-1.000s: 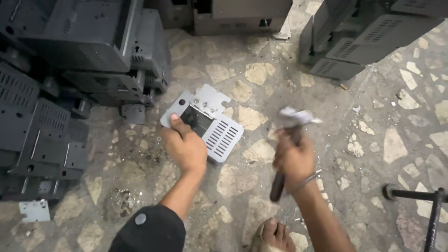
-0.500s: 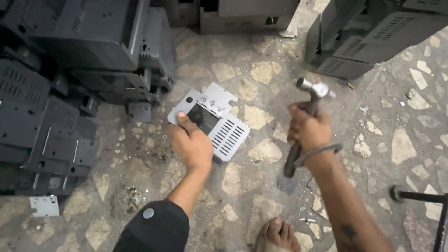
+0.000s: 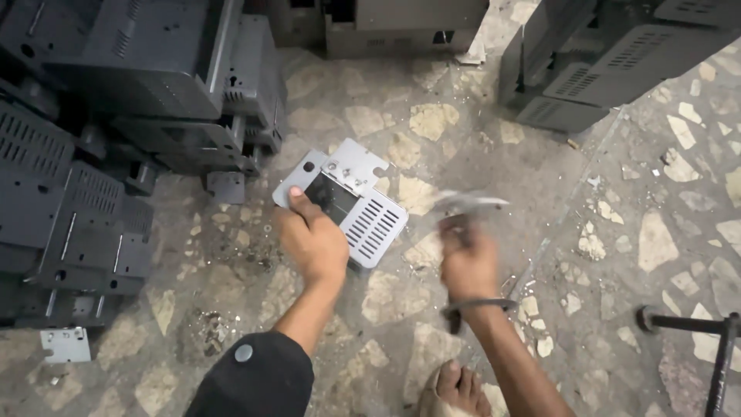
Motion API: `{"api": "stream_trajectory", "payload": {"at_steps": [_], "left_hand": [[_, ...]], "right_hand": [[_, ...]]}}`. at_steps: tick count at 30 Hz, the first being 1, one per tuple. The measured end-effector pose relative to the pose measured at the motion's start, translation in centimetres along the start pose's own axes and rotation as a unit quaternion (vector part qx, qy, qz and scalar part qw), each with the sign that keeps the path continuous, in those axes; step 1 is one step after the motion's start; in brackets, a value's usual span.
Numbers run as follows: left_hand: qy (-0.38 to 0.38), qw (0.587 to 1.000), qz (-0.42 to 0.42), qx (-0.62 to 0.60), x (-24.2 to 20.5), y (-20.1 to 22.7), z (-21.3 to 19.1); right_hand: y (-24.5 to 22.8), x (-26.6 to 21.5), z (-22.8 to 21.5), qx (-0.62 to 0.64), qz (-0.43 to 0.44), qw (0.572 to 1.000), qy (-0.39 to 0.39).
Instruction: The person holds a perforated sheet-metal panel on the floor and hammers its edges with a claw hammer, working around the panel and fitting it against a metal enclosure. They then stack the finished metal boxes and panels onto a pile of similar enclosures.
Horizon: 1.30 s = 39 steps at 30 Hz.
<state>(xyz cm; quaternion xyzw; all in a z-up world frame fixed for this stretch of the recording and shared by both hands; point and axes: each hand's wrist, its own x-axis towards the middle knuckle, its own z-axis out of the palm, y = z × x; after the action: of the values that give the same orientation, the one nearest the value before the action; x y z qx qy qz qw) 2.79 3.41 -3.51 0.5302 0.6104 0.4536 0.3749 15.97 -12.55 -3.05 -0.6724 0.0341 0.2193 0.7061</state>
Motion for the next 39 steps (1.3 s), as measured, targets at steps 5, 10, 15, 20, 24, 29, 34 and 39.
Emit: {"api": "stream_trajectory", "payload": {"at_steps": [5, 10, 15, 20, 24, 29, 34, 39], "left_hand": [[0.005, 1.0, -0.026, 0.004, 0.1, 0.3, -0.1], [0.032, 0.999, 0.04, 0.017, 0.3, -0.8, 0.9], [0.029, 0.998, 0.038, 0.033, 0.6, -0.5, 0.7], [0.02, 1.0, 0.006, -0.016, 0.0, 0.4, 0.5], [0.019, 0.999, -0.012, 0.029, 0.4, -0.2, 0.7], [0.019, 1.0, -0.006, -0.014, 0.6, 0.2, 0.4], [0.024, 0.998, 0.047, 0.037, 0.3, -0.8, 0.8], [0.035, 0.996, 0.076, 0.031, 0.0, -1.4, 0.7]], "right_hand": [[-0.3, -1.4, 0.3, -0.271, -0.006, 0.947, -0.171], [1.5, -0.5, 1.1, 0.092, 0.05, 0.993, -0.055], [0.6, 0.6, 0.5, -0.239, -0.067, 0.957, -0.15], [-6.4, 4.7, 0.1, -0.189, 0.0, 0.972, -0.138], [-8.5, 5.8, 0.5, -0.069, 0.039, 0.984, -0.157], [-2.9, 6.2, -0.3, -0.531, -0.263, 0.739, -0.321], [-3.3, 5.0, 0.3, -0.366, -0.063, 0.91, -0.186], [1.8, 4.6, -1.4, -0.318, -0.135, 0.91, -0.227]]}}
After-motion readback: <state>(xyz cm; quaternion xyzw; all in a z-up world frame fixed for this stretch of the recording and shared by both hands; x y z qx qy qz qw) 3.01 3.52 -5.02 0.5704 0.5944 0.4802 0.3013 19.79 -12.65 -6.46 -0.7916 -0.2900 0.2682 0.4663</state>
